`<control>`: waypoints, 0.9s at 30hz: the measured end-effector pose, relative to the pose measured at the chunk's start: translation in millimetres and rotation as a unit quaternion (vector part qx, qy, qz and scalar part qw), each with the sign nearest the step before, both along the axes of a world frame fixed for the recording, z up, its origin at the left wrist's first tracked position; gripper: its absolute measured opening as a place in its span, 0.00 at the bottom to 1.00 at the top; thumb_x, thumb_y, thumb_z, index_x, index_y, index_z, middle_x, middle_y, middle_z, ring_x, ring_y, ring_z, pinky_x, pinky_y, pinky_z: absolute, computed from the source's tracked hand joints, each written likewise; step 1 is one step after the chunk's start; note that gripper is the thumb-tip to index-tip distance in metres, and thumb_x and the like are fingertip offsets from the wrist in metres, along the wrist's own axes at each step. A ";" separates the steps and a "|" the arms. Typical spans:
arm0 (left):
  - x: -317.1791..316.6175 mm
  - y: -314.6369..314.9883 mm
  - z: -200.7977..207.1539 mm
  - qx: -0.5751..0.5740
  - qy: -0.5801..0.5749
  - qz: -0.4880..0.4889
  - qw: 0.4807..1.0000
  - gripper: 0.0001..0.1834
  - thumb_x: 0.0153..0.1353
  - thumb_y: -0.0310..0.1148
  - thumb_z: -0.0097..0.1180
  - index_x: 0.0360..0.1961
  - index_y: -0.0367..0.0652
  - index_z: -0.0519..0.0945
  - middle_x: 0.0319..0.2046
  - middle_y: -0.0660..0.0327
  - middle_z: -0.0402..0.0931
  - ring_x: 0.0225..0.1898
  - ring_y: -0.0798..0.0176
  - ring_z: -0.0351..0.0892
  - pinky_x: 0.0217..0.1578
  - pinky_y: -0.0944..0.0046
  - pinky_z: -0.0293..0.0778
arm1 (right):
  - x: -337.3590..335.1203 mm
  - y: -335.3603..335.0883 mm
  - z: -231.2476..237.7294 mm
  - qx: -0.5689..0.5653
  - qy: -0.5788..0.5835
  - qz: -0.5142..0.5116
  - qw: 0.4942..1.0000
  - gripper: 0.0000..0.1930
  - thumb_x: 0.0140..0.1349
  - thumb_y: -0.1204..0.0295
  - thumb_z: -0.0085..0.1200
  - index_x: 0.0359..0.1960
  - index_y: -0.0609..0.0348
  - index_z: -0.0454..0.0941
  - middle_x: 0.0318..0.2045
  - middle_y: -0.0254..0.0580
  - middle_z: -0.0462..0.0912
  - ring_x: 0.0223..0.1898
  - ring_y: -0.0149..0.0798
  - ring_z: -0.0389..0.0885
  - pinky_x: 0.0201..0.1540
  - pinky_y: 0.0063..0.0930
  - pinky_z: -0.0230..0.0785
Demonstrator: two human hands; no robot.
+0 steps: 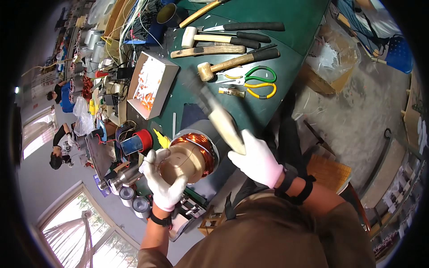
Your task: Assembling or repairing an electric motor stator by securing windings and using a mallet to shape components.
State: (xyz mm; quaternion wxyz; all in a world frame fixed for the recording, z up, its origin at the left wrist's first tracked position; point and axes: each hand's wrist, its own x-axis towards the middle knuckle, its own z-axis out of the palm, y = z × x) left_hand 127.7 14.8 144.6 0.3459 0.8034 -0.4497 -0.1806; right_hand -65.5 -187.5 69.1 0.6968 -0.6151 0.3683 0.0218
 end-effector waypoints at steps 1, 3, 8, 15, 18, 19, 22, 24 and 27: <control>9.9 -8.4 9.2 0.060 -0.032 -0.065 0.996 0.52 0.48 0.32 0.76 0.72 0.33 0.60 0.52 0.49 0.80 0.52 0.52 0.81 0.60 0.48 0.74 | -1.9 8.3 1.3 0.049 -0.001 -0.061 0.997 0.19 0.63 0.67 0.65 0.40 0.66 0.67 0.24 0.59 0.80 0.25 0.51 0.86 0.27 0.41 0.75; 0.1 -25.8 10.0 0.060 -0.014 -0.027 0.998 0.48 0.52 0.28 0.70 0.73 0.33 0.59 0.45 0.53 0.83 0.49 0.58 0.83 0.60 0.54 0.74 | -3.5 34.4 -0.5 0.021 0.041 0.013 0.999 0.19 0.63 0.67 0.63 0.43 0.67 0.68 0.28 0.63 0.80 0.32 0.58 0.86 0.32 0.45 0.76; -26.5 -20.9 -2.2 0.001 0.075 0.122 0.990 0.43 0.59 0.22 0.61 0.75 0.33 0.57 0.46 0.53 0.81 0.47 0.63 0.82 0.59 0.57 0.74 | -3.5 13.0 3.2 0.020 0.038 0.136 0.990 0.19 0.63 0.65 0.64 0.39 0.67 0.68 0.28 0.64 0.81 0.32 0.65 0.84 0.33 0.47 0.76; -41.1 -32.8 -8.9 -0.045 0.077 0.236 0.968 0.50 0.56 0.27 0.66 0.77 0.35 0.52 0.58 0.48 0.73 0.56 0.57 0.76 0.67 0.53 0.65 | -19.2 55.8 -23.3 0.015 0.026 0.076 0.997 0.19 0.64 0.64 0.62 0.41 0.65 0.67 0.27 0.65 0.82 0.32 0.66 0.84 0.35 0.54 0.75; -26.1 -26.6 -0.1 -0.027 0.095 0.095 0.991 0.53 0.54 0.29 0.70 0.77 0.33 0.51 0.58 0.47 0.73 0.56 0.55 0.77 0.66 0.52 0.67 | -13.3 2.8 1.8 0.012 0.032 0.083 0.996 0.18 0.64 0.66 0.62 0.41 0.66 0.68 0.27 0.60 0.83 0.26 0.55 0.86 0.30 0.44 0.77; -18.0 -20.3 0.6 -0.036 0.065 0.018 0.997 0.56 0.52 0.30 0.73 0.77 0.33 0.50 0.56 0.48 0.76 0.56 0.54 0.78 0.63 0.52 0.70 | -14.6 7.0 2.2 0.025 0.024 0.001 0.999 0.18 0.64 0.66 0.63 0.40 0.66 0.67 0.27 0.60 0.83 0.26 0.53 0.87 0.29 0.42 0.77; -15.5 -28.6 -7.6 0.003 0.050 0.037 0.998 0.57 0.51 0.28 0.73 0.77 0.34 0.49 0.52 0.49 0.79 0.54 0.55 0.80 0.61 0.53 0.72 | -5.7 30.3 -2.3 -0.122 0.011 0.100 0.987 0.19 0.64 0.65 0.61 0.43 0.66 0.66 0.30 0.65 0.82 0.30 0.64 0.85 0.34 0.52 0.77; -22.7 -35.1 -5.1 -0.004 0.039 0.105 0.994 0.52 0.50 0.25 0.63 0.77 0.34 0.53 0.46 0.53 0.81 0.49 0.58 0.82 0.63 0.53 0.70 | -14.1 27.8 -17.6 -0.096 0.020 0.135 0.986 0.19 0.63 0.65 0.60 0.44 0.64 0.66 0.29 0.64 0.83 0.32 0.67 0.83 0.37 0.56 0.76; -30.8 -36.0 -3.4 -0.016 0.051 0.124 0.991 0.50 0.51 0.24 0.61 0.76 0.32 0.54 0.46 0.54 0.80 0.48 0.57 0.82 0.64 0.53 0.69 | -10.5 -17.8 -1.9 -0.063 0.061 0.181 0.979 0.19 0.62 0.63 0.62 0.42 0.64 0.67 0.25 0.58 0.83 0.32 0.63 0.85 0.36 0.55 0.77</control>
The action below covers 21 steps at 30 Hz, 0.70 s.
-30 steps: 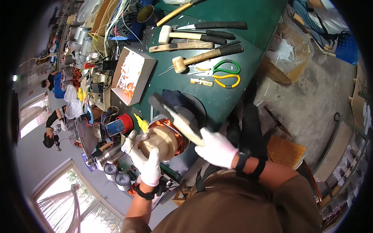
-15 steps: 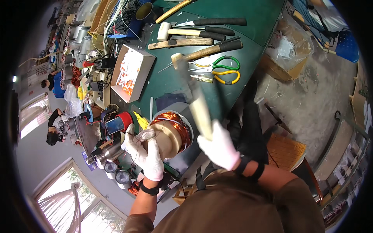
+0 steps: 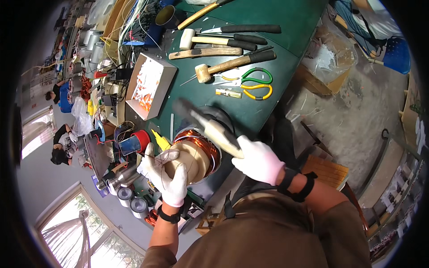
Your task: Assembling or repairing an electric motor stator by securing windings and using a mallet to shape components.
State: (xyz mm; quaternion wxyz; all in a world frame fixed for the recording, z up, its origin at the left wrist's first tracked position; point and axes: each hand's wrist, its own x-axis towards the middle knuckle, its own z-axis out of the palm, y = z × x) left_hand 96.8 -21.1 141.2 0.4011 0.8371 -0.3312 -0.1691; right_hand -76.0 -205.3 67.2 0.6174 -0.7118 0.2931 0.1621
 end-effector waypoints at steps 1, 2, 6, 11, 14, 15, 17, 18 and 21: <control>-1.1 -1.9 -2.3 -0.016 0.023 0.033 0.999 0.50 0.53 0.24 0.63 0.77 0.33 0.52 0.47 0.54 0.79 0.49 0.58 0.81 0.62 0.54 0.70 | 0.5 -6.4 9.6 0.044 -0.015 -0.084 0.995 0.20 0.62 0.62 0.63 0.40 0.66 0.67 0.24 0.59 0.82 0.32 0.64 0.85 0.36 0.54 0.77; -2.4 -4.3 -4.0 -0.033 0.045 0.067 0.996 0.51 0.55 0.24 0.64 0.77 0.33 0.51 0.48 0.54 0.78 0.49 0.59 0.79 0.61 0.55 0.71 | 5.1 -5.6 14.6 0.077 -0.009 -0.123 0.989 0.20 0.62 0.62 0.62 0.41 0.66 0.67 0.24 0.60 0.82 0.32 0.65 0.85 0.36 0.54 0.77; -14.8 -16.0 -2.1 -0.038 0.059 0.145 0.987 0.54 0.55 0.30 0.68 0.78 0.33 0.50 0.53 0.50 0.75 0.57 0.56 0.75 0.67 0.53 0.65 | -4.0 17.7 -10.9 -0.052 -0.036 0.026 0.998 0.21 0.63 0.63 0.61 0.46 0.65 0.67 0.26 0.62 0.82 0.32 0.64 0.84 0.36 0.55 0.76; -12.2 1.2 17.6 -0.070 0.150 0.089 0.982 0.67 0.48 0.45 0.81 0.78 0.33 0.46 0.62 0.45 0.72 0.65 0.49 0.70 0.68 0.51 0.62 | -6.1 -19.7 18.0 -0.089 -0.076 0.023 0.993 0.23 0.61 0.64 0.65 0.48 0.68 0.68 0.24 0.58 0.82 0.30 0.61 0.84 0.31 0.51 0.74; -6.0 23.5 16.3 0.122 -0.030 -0.053 0.991 0.71 0.41 0.46 0.83 0.77 0.30 0.48 0.70 0.44 0.68 0.68 0.42 0.69 0.66 0.46 0.61 | -8.2 -23.7 31.3 -0.077 -0.051 -0.054 0.994 0.27 0.61 0.66 0.66 0.53 0.73 0.69 0.22 0.56 0.82 0.24 0.50 0.86 0.28 0.41 0.75; -3.6 18.9 17.6 0.116 -0.031 -0.050 0.992 0.71 0.41 0.46 0.83 0.77 0.30 0.48 0.70 0.44 0.68 0.68 0.42 0.69 0.66 0.46 0.61 | -6.7 -25.1 31.7 -0.083 -0.052 -0.051 0.994 0.27 0.61 0.66 0.66 0.53 0.73 0.69 0.22 0.56 0.82 0.24 0.50 0.86 0.28 0.41 0.75; 1.0 8.2 21.2 0.185 -0.022 -0.029 0.982 0.69 0.41 0.48 0.82 0.75 0.28 0.52 0.68 0.44 0.71 0.68 0.45 0.70 0.65 0.47 0.62 | -2.4 -30.4 32.2 0.015 -0.008 -0.077 0.997 0.26 0.62 0.67 0.66 0.53 0.73 0.68 0.22 0.53 0.82 0.23 0.40 0.86 0.27 0.36 0.75; 2.1 7.9 18.2 0.156 -0.009 -0.023 0.987 0.67 0.41 0.52 0.81 0.74 0.27 0.55 0.66 0.44 0.72 0.66 0.46 0.73 0.64 0.48 0.67 | 1.7 -34.2 33.7 0.052 0.022 -0.092 0.994 0.23 0.62 0.68 0.66 0.48 0.71 0.68 0.23 0.50 0.81 0.22 0.36 0.84 0.25 0.35 0.75; 2.9 7.8 6.6 0.095 0.015 0.000 0.995 0.66 0.39 0.51 0.82 0.73 0.27 0.57 0.64 0.44 0.74 0.64 0.48 0.76 0.61 0.50 0.71 | 7.3 -18.4 18.7 0.175 -0.002 -0.237 0.956 0.19 0.63 0.69 0.65 0.43 0.67 0.67 0.24 0.49 0.79 0.20 0.37 0.82 0.23 0.36 0.74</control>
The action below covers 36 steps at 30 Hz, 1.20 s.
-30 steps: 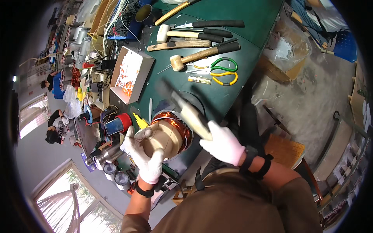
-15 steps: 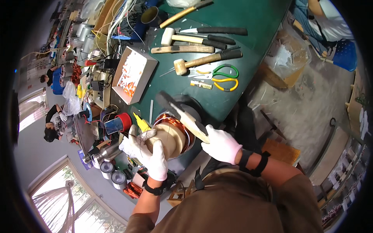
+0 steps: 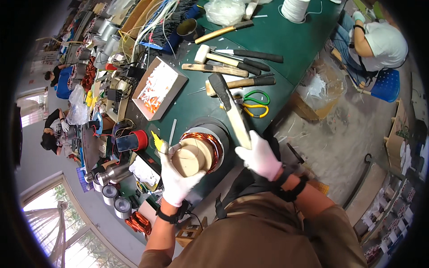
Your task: Assembling or repairing an electric motor stator by securing windings and using a mallet to shape components.
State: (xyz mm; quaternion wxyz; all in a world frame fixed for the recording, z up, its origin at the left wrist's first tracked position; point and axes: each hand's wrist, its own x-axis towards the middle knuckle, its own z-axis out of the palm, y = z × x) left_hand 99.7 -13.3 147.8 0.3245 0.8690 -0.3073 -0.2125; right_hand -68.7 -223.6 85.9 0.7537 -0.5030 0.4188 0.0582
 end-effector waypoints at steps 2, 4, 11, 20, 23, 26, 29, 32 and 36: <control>-3.0 1.5 -23.3 -0.017 -0.041 -0.021 0.999 0.65 0.37 0.46 0.83 0.72 0.28 0.58 0.60 0.43 0.75 0.60 0.49 0.78 0.61 0.51 0.73 | -4.6 40.5 -16.0 -0.055 -0.031 0.117 0.991 0.18 0.64 0.69 0.63 0.40 0.66 0.65 0.24 0.50 0.79 0.22 0.39 0.84 0.23 0.37 0.74; -5.0 -1.5 -32.9 -0.099 -0.053 0.036 0.993 0.66 0.35 0.42 0.83 0.72 0.30 0.56 0.58 0.43 0.74 0.59 0.48 0.76 0.63 0.50 0.70 | -7.0 46.0 -28.9 -0.113 -0.035 0.104 0.988 0.19 0.64 0.67 0.64 0.40 0.68 0.66 0.24 0.51 0.80 0.23 0.40 0.84 0.25 0.38 0.75; -27.1 -24.4 -22.5 -0.050 -0.070 0.114 0.990 0.62 0.42 0.32 0.74 0.77 0.35 0.50 0.63 0.47 0.66 0.66 0.49 0.67 0.71 0.49 0.60 | -12.9 55.0 -34.6 -0.147 -0.031 0.108 0.983 0.19 0.64 0.66 0.61 0.41 0.68 0.66 0.29 0.61 0.80 0.25 0.51 0.83 0.31 0.44 0.75; -9.1 -14.7 6.0 0.006 -0.078 0.040 0.996 0.65 0.38 0.39 0.82 0.75 0.33 0.54 0.65 0.45 0.65 0.65 0.48 0.68 0.69 0.50 0.64 | -32.2 14.4 1.7 -0.164 0.027 0.126 0.978 0.18 0.63 0.68 0.63 0.45 0.68 0.70 0.27 0.61 0.83 0.32 0.59 0.86 0.35 0.48 0.77; -7.0 -10.2 17.1 -0.048 -0.108 0.072 0.990 0.63 0.37 0.39 0.81 0.74 0.34 0.58 0.63 0.47 0.67 0.63 0.49 0.71 0.67 0.50 0.67 | -34.2 23.0 20.5 -0.367 -0.014 0.139 0.920 0.20 0.60 0.69 0.64 0.49 0.65 0.72 0.34 0.59 0.84 0.36 0.59 0.85 0.39 0.48 0.78; 2.9 2.8 70.8 -0.071 -0.121 0.162 0.977 0.62 0.37 0.40 0.79 0.74 0.36 0.59 0.58 0.50 0.71 0.60 0.53 0.73 0.65 0.52 0.68 | -31.0 29.5 49.6 -0.485 -0.064 0.127 0.863 0.24 0.57 0.71 0.65 0.55 0.62 0.73 0.40 0.54 0.84 0.39 0.57 0.84 0.41 0.47 0.78; 17.4 28.9 117.0 -0.227 -0.154 0.214 0.937 0.59 0.43 0.37 0.73 0.76 0.37 0.56 0.56 0.52 0.72 0.57 0.53 0.74 0.63 0.52 0.69 | -22.2 42.0 74.6 -0.569 -0.090 0.110 0.810 0.27 0.55 0.73 0.66 0.57 0.58 0.73 0.41 0.49 0.83 0.39 0.54 0.85 0.39 0.44 0.78; 31.9 60.0 142.6 -0.251 -0.225 0.249 0.908 0.55 0.45 0.33 0.70 0.76 0.37 0.57 0.56 0.51 0.71 0.57 0.52 0.74 0.63 0.51 0.69 | -18.4 52.1 60.1 -0.638 -0.134 0.092 0.752 0.26 0.57 0.72 0.64 0.58 0.59 0.73 0.37 0.46 0.83 0.34 0.49 0.85 0.34 0.40 0.77; 50.4 79.1 117.6 -0.145 -0.250 0.269 0.919 0.52 0.46 0.31 0.71 0.74 0.37 0.61 0.57 0.52 0.71 0.59 0.52 0.73 0.64 0.52 0.68 | -18.1 49.8 5.1 -0.645 0.017 0.305 0.700 0.18 0.62 0.68 0.59 0.52 0.61 0.73 0.32 0.41 0.82 0.26 0.43 0.83 0.28 0.36 0.77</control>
